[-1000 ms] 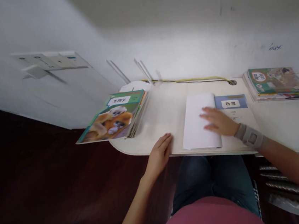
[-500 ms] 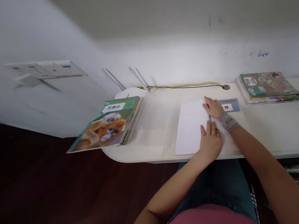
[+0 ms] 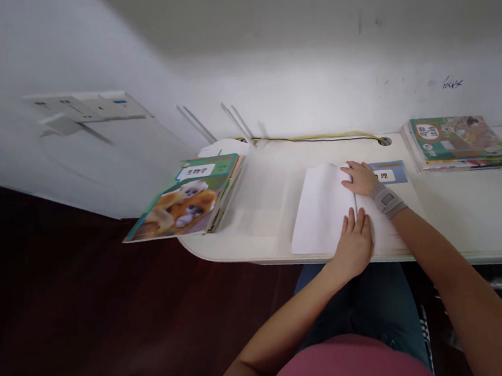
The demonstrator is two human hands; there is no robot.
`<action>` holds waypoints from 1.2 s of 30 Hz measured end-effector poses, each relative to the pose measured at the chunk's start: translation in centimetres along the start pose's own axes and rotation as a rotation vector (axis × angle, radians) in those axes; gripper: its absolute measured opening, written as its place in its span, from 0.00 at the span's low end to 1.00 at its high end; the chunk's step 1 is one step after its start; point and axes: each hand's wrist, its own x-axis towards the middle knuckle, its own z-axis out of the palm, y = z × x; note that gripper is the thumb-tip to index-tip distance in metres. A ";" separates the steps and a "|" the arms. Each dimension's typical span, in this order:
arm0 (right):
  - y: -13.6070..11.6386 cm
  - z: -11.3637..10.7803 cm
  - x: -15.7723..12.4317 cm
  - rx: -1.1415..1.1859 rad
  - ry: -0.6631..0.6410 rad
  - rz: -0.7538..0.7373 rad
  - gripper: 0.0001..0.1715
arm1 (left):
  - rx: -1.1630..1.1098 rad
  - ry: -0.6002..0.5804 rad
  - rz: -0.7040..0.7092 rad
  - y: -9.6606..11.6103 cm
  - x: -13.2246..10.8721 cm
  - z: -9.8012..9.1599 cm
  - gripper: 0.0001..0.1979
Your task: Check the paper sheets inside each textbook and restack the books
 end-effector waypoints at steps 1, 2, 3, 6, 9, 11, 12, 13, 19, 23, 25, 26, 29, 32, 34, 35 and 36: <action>0.1 -0.1 0.0 0.010 -0.007 -0.019 0.29 | -0.019 0.022 0.009 0.0 -0.2 0.2 0.26; 0.1 -0.1 -0.1 0.014 -0.014 -0.040 0.29 | -0.034 0.047 0.011 0.1 -0.4 0.3 0.26; 0.1 -0.2 -0.1 0.013 -0.022 -0.063 0.29 | -0.042 0.069 0.005 0.1 -0.5 0.4 0.27; 0.0 -0.4 -0.3 0.016 -0.037 -0.113 0.32 | -0.039 0.094 -0.009 0.6 -0.6 0.4 0.28; -0.1 -0.3 -0.3 0.022 -0.047 -0.099 0.36 | -0.090 0.054 0.128 1.4 -0.4 -0.6 0.27; 0.0 -0.2 -0.2 -0.010 -0.063 -0.087 0.37 | -0.154 0.035 0.233 1.0 -0.2 -1.8 0.25; 0.0 -0.1 -0.2 -0.032 -0.074 -0.089 0.38 | -0.167 0.048 0.219 0.2 0.0 -2.6 0.24; -0.1 0.0 -0.3 -0.053 -0.081 -0.094 0.38 | -0.162 0.070 0.158 -1.1 0.2 -3.3 0.22; -0.8 0.2 0.4 -0.052 -0.092 -0.067 0.39 | 0.078 0.078 -0.392 -13.8 0.7 -5.4 0.19; -1.6 0.4 1.9 0.031 -0.016 -0.032 0.38 | 0.085 0.077 -0.483 -19.1 -0.3 -4.3 0.20; -1.7 0.6 2.6 0.055 0.025 -0.072 0.36 | 0.065 0.102 -0.495 -20.1 -0.7 -3.6 0.21; -1.7 0.7 2.8 0.058 0.035 -0.098 0.35 | 0.061 0.119 -0.499 -20.3 -0.8 -3.3 0.21; -1.4 0.8 2.9 0.054 0.035 -0.150 0.31 | 0.049 0.154 -0.514 -20.6 -0.9 -2.6 0.22; -1.6 0.9 2.7 0.046 0.027 -0.172 0.30 | 0.034 0.162 -0.512 -20.7 -0.7 -2.3 0.22; -2.1 1.0 2.7 0.033 0.021 -0.170 0.31 | 0.024 0.170 -0.511 -20.8 -0.6 -2.2 0.22; -2.5 1.0 2.8 0.022 0.021 -0.156 0.32 | 0.023 0.171 -0.511 -20.8 -0.6 -2.2 0.21; -2.8 1.0 2.9 0.008 0.025 -0.133 0.33 | 0.019 0.177 -0.509 -20.9 -0.6 -2.2 0.21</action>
